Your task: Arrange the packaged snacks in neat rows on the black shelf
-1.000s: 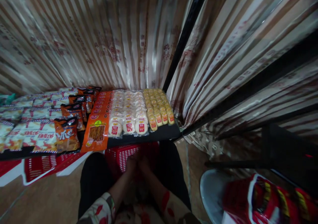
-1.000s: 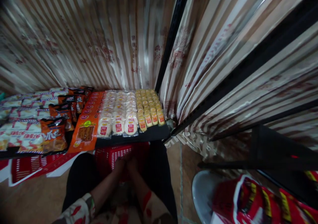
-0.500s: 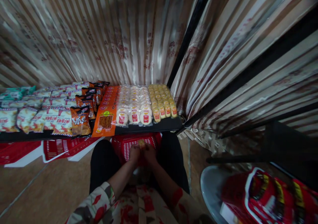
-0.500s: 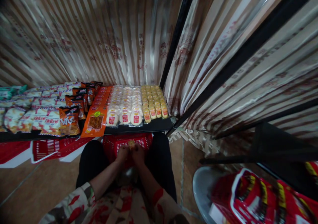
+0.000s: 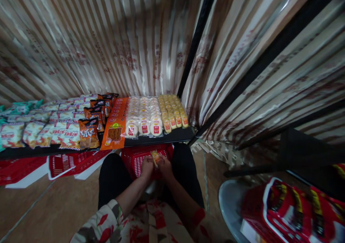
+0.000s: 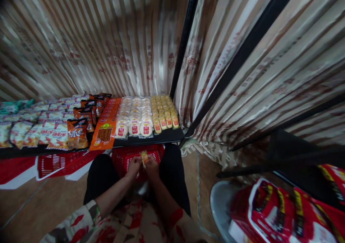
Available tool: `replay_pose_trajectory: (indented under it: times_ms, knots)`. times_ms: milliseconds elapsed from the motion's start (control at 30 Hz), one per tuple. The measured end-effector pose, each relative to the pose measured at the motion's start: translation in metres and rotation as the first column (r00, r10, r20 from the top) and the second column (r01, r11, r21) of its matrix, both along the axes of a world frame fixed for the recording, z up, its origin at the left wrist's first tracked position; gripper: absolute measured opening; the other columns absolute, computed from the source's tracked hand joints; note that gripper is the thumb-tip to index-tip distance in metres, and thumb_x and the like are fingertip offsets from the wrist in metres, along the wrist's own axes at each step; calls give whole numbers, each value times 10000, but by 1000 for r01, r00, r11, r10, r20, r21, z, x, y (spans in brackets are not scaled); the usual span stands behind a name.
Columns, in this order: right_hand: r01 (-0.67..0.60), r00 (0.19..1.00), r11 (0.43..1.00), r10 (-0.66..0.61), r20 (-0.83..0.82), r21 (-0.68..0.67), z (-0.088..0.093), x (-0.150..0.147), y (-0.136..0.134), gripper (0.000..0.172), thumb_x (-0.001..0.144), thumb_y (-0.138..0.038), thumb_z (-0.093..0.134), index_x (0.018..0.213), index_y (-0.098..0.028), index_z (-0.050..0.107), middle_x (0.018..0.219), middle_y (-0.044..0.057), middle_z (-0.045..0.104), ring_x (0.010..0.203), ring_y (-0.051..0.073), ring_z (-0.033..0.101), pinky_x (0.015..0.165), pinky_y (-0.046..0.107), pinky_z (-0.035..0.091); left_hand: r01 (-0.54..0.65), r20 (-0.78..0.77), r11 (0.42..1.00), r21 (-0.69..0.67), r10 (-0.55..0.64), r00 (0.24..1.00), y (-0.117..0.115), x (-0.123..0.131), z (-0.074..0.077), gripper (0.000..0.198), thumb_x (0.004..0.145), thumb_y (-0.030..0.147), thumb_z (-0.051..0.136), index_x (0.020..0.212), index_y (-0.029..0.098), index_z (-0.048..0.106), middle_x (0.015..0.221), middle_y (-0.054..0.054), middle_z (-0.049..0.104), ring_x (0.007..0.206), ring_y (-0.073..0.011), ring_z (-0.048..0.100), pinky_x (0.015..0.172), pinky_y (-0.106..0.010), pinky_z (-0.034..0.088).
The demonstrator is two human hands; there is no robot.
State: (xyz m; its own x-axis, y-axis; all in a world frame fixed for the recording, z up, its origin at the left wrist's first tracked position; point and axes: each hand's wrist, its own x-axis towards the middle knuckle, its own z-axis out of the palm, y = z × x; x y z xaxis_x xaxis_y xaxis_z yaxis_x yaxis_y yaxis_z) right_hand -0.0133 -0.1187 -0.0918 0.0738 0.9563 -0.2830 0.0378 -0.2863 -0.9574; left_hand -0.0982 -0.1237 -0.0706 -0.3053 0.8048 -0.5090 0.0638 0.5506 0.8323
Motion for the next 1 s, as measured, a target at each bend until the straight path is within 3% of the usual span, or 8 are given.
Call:
replay_pose_trajectory:
  times_ms: [233, 433, 667, 1000]
  knots:
    - [85, 996, 990, -87, 7, 116, 9, 11, -3, 257, 699, -293, 540, 927, -212, 627, 902, 42, 704, 855, 201, 658, 761, 324, 530, -35, 21, 994, 107, 33, 999, -1, 12, 20, 108, 738, 85, 519, 808, 168, 514, 737, -25, 636, 620, -128, 613, 564, -209, 464]
    - [81, 944, 963, -156, 290, 255, 20, 20, 1, 331, 746, -272, 490, 1043, -220, 626, 1033, 49, 675, 971, 201, 625, 885, 337, 481, -28, -2, 980, 195, 29, 1000, 7, 18, 34, 91, 728, 108, 532, 777, 183, 549, 720, -5, 619, 657, -130, 598, 632, -223, 451]
    - [44, 873, 966, -161, 460, 254, 34, 24, 1, 405, 747, -255, 506, 1134, -172, 590, 1121, 104, 629, 1041, 224, 587, 917, 346, 450, -9, -13, 977, 211, 11, 1000, 14, 25, 47, 75, 733, 112, 517, 741, 182, 543, 710, -4, 607, 666, -132, 590, 663, -233, 449]
    - [85, 833, 956, -223, 507, 281, 42, 28, 4, 441, 762, -242, 480, 1194, -173, 536, 1120, 101, 612, 1022, 213, 587, 899, 320, 446, 64, -74, 969, 240, -47, 996, 22, 34, 61, 103, 737, 93, 507, 716, 186, 545, 732, -8, 611, 695, -134, 594, 712, -247, 454]
